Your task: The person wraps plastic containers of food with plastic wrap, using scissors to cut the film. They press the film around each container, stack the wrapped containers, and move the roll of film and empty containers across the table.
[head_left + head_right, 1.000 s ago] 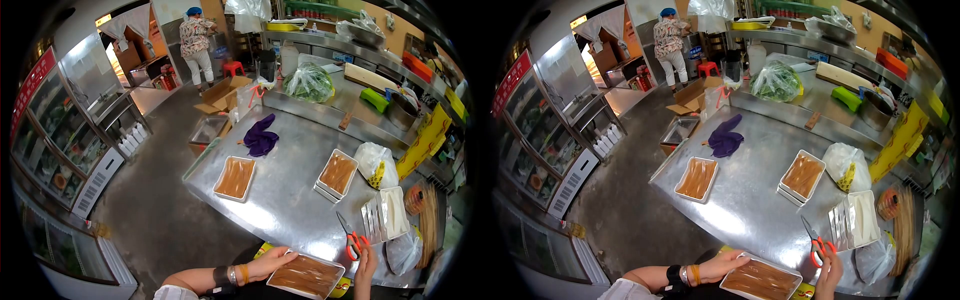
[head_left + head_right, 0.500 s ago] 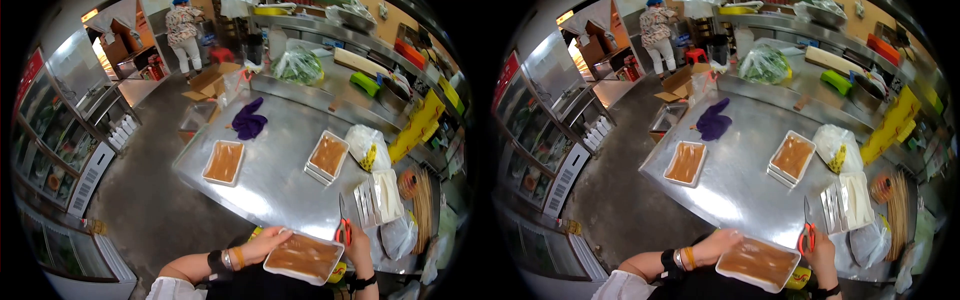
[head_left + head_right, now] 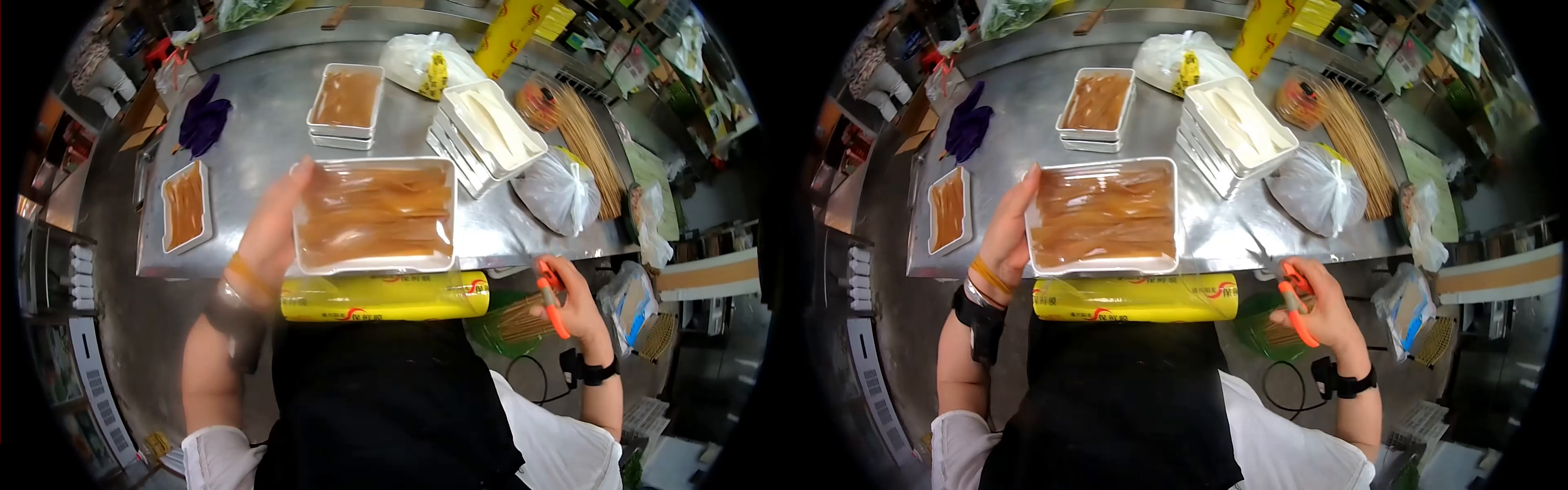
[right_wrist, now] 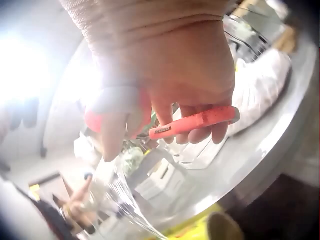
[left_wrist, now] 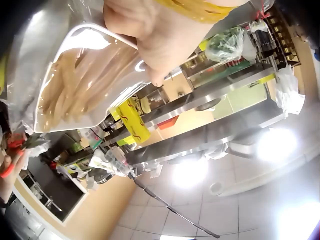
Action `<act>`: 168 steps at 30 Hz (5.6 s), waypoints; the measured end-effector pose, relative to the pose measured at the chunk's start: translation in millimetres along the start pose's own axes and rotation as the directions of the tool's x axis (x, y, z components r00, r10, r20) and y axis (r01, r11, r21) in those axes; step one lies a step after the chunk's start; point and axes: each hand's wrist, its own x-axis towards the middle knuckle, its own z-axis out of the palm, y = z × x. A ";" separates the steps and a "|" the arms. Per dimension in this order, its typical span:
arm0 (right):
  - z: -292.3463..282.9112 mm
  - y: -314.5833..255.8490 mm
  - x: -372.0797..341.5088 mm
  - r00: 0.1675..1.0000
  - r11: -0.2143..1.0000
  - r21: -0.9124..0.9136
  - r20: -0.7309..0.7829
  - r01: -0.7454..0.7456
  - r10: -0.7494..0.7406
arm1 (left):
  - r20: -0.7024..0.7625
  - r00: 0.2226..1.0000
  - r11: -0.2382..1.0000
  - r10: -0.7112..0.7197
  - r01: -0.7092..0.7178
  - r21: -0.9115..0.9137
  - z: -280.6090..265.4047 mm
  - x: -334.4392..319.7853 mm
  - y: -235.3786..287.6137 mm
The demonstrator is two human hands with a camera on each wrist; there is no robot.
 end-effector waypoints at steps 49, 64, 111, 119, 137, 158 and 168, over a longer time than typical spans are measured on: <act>183.6 -74.0 181.8 0.880 0.813 -0.342 0.107 0.470 -0.463 | 0.005 1.000 0.905 0.005 -0.003 -0.426 -43.0 -14.2 71.1; 171.5 -80.7 160.4 0.914 0.252 0.905 0.382 -0.342 -0.133 | -0.120 0.992 0.901 -0.027 -0.028 -0.433 -65.0 -42.9 58.6; 136.5 -125.6 139.1 0.976 0.829 0.559 0.177 0.005 -0.126 | -0.206 0.966 0.954 0.155 -0.092 0.285 -71.2 -92.9 -13.1; 158.8 -120.4 124.6 0.953 0.919 -0.274 -0.031 0.282 -0.301 | -0.250 0.967 0.981 0.043 0.007 0.196 -39.8 -78.6 -30.1; 135.7 -128.7 122.7 0.898 0.880 -0.200 0.191 0.431 -0.396 | 0.031 0.999 0.895 0.013 -0.025 0.445 -36.6 -79.8 -30.8; 65.0 -98.2 170.8 0.981 0.961 0.248 0.177 -0.118 0.075 | 0.147 0.963 0.859 0.224 -0.266 0.438 -67.4 -74.3 -6.3; 59.8 -94.3 162.2 0.962 0.892 0.388 0.230 -0.231 0.149 | 0.040 0.999 0.948 0.001 -0.014 0.317 -67.1 -76.5 -19.9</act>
